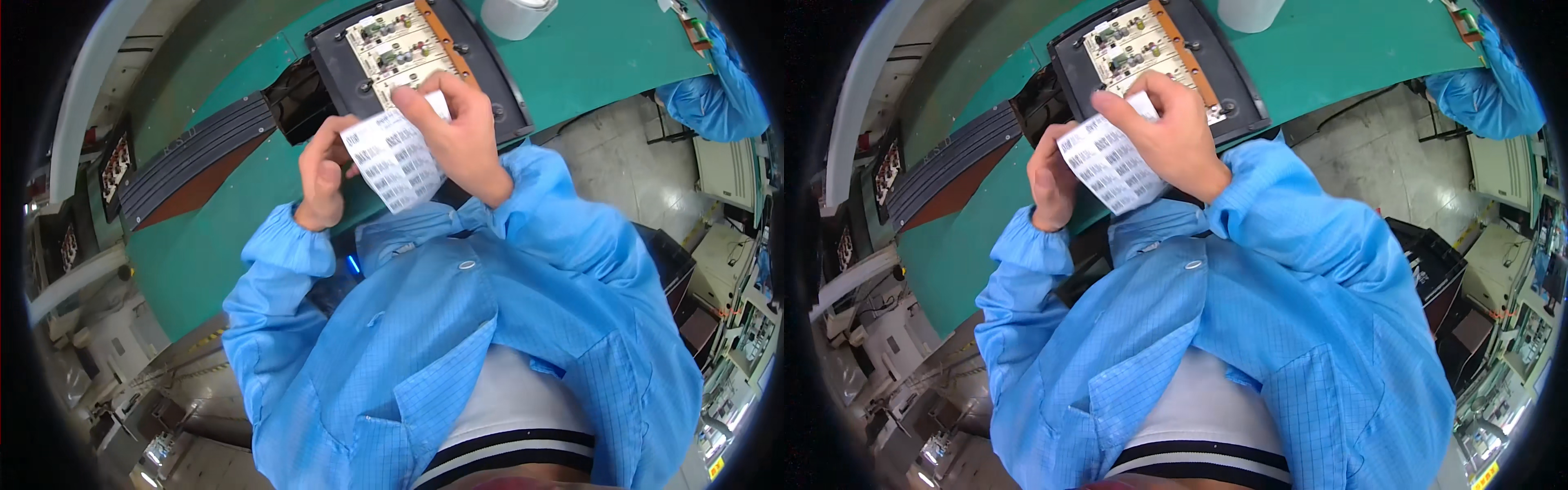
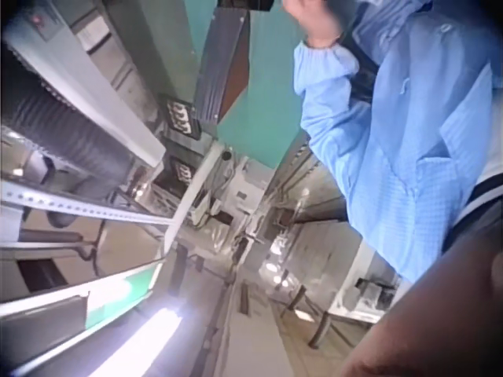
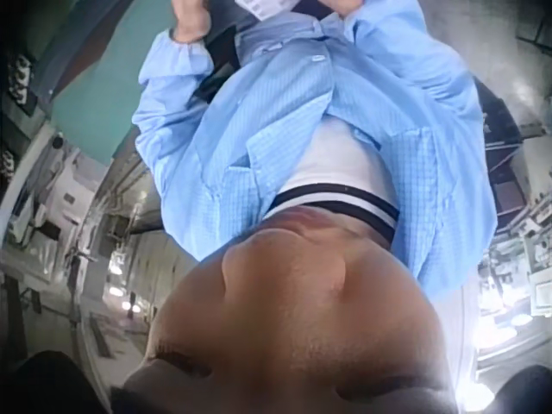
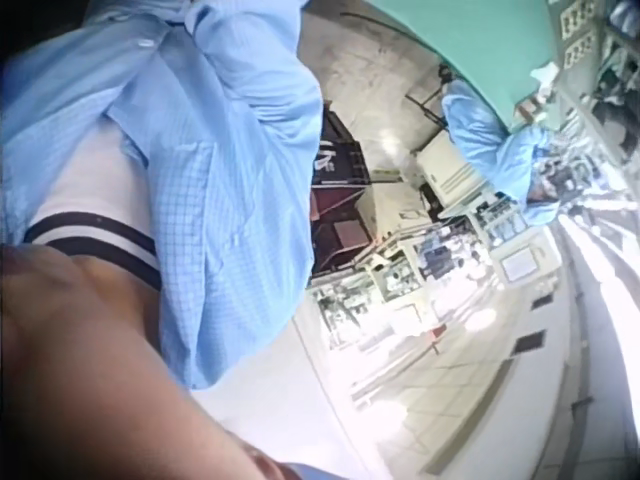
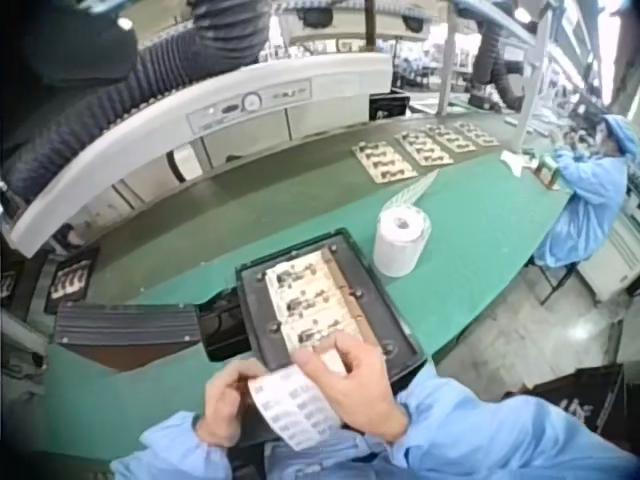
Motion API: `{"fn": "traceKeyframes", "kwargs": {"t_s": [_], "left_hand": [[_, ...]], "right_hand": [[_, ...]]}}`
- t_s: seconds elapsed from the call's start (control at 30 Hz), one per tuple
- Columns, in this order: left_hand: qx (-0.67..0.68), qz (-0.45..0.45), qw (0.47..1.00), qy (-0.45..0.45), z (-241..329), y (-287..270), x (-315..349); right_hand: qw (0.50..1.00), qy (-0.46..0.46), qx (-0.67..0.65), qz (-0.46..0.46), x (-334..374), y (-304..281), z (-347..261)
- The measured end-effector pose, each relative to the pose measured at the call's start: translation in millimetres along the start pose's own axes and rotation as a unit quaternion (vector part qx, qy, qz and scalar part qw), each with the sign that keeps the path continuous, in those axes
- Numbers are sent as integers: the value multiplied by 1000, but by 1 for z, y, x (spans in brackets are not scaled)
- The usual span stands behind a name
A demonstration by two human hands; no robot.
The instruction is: Applying small identification labels to printed circuit boards placed in an assembly tray.
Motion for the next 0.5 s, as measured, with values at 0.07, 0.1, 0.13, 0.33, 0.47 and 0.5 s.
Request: {"fn": "traceKeyframes", "kwargs": {"t_s": [0.07,0.1,0.13,0.33,0.47,0.5], "left_hand": [[-2,52,997,59,1,-5,-3],[-3,56,996,66,6,-9,-8],[3,55,996,67,4,-14,-7],[19,-6,1000,21,-3,-27,7],[101,2,995,13,-10,-33,2],[70,-17,997,-3,-13,-34,3]], "right_hand": [[999,-6,45,-7,-12,14,4],[996,-7,89,-18,-16,18,5],[991,-8,133,-30,-19,23,6],[966,111,121,-201,1,28,6],[955,168,143,-199,5,26,10],[965,134,133,-182,3,25,7]]}}
Point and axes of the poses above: each hand's wrist, its own x-axis away from the middle knuckle, its own y-axis out of the palm, z = x × y, the point moved 7 cm from there along -x, towards the middle knuckle, and after that the axes turned 9 degrees about -z, right-handed, at the moved point
